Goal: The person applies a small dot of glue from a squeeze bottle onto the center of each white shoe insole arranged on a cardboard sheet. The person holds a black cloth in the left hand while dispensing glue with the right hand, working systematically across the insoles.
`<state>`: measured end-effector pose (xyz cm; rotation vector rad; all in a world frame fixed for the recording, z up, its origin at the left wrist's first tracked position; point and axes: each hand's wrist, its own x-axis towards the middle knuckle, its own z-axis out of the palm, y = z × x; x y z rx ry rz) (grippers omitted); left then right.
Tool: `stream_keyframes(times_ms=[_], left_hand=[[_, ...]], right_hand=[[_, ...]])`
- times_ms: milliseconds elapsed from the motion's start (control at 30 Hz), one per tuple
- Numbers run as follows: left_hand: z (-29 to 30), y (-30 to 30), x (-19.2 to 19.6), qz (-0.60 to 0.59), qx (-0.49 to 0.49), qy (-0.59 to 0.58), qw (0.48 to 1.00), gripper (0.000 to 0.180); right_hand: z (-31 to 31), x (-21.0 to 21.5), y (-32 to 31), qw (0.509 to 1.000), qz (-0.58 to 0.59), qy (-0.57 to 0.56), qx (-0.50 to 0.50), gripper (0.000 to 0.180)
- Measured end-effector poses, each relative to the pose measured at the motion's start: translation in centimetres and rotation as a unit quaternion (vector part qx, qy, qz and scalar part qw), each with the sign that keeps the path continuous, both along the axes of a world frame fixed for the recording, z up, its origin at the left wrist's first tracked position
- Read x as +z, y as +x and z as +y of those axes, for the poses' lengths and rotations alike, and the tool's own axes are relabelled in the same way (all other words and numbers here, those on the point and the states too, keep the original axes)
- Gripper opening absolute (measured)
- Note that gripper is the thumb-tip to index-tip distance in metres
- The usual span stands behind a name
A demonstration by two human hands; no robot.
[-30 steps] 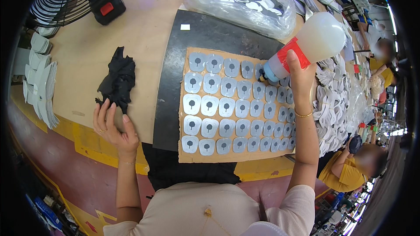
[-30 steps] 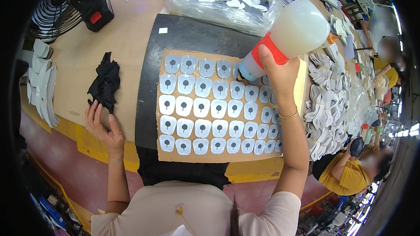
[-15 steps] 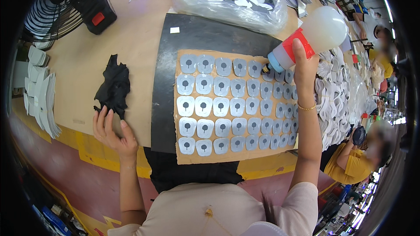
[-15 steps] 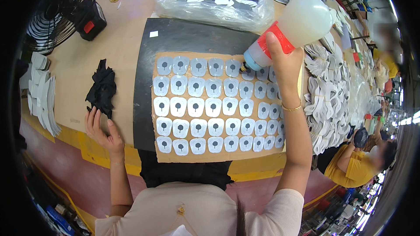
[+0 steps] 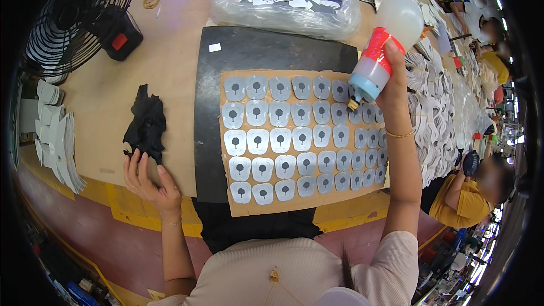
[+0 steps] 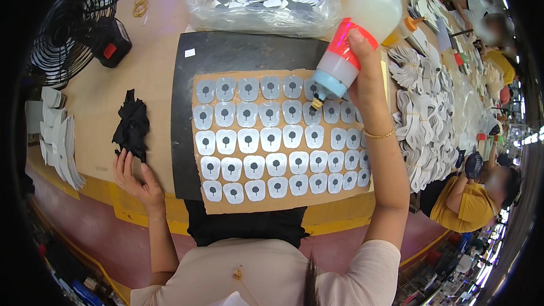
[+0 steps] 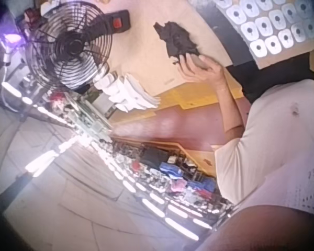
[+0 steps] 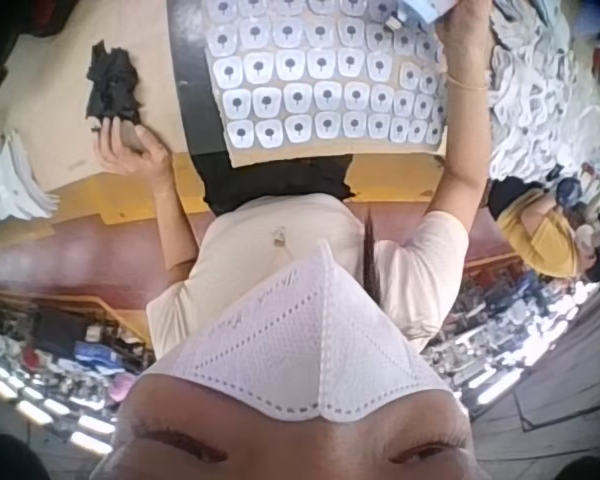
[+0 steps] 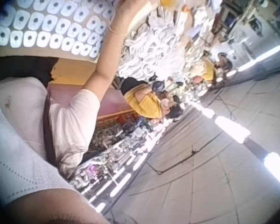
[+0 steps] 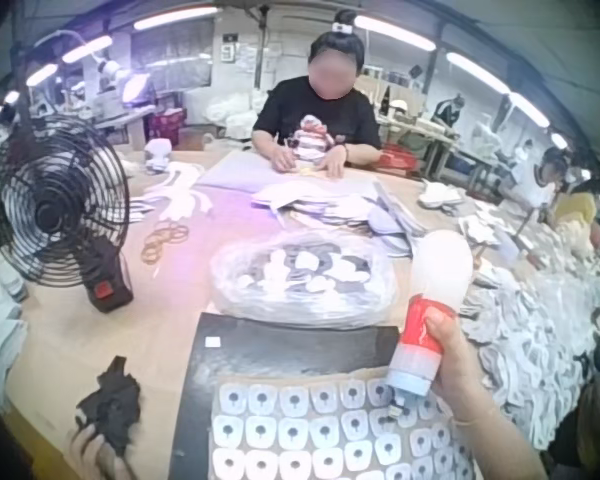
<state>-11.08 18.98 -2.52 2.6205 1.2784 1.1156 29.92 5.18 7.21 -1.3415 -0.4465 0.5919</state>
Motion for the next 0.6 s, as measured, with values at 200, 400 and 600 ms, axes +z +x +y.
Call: stream_keyframes(times_ms=[200,400,600], left_hand=[[-0.1,0.1,-0.1,-0.001,-0.001,-0.002,1.0,0.036],[0.0,0.0,0.0,0.001,-0.001,0.004,1.0,0.036],[0.0,0.0,-0.1,0.003,0.003,0.01,1.0,0.035]], right_hand=[[-1.1,-0.5,2.0,0.969,-0.229,-0.076,-0.046,0.047],[-0.9,-0.6,0.9,0.935,-0.322,-0.133,-0.068,0.048],[-0.2,-0.2,-0.3,0.927,-0.335,-0.159,-0.052,0.049]])
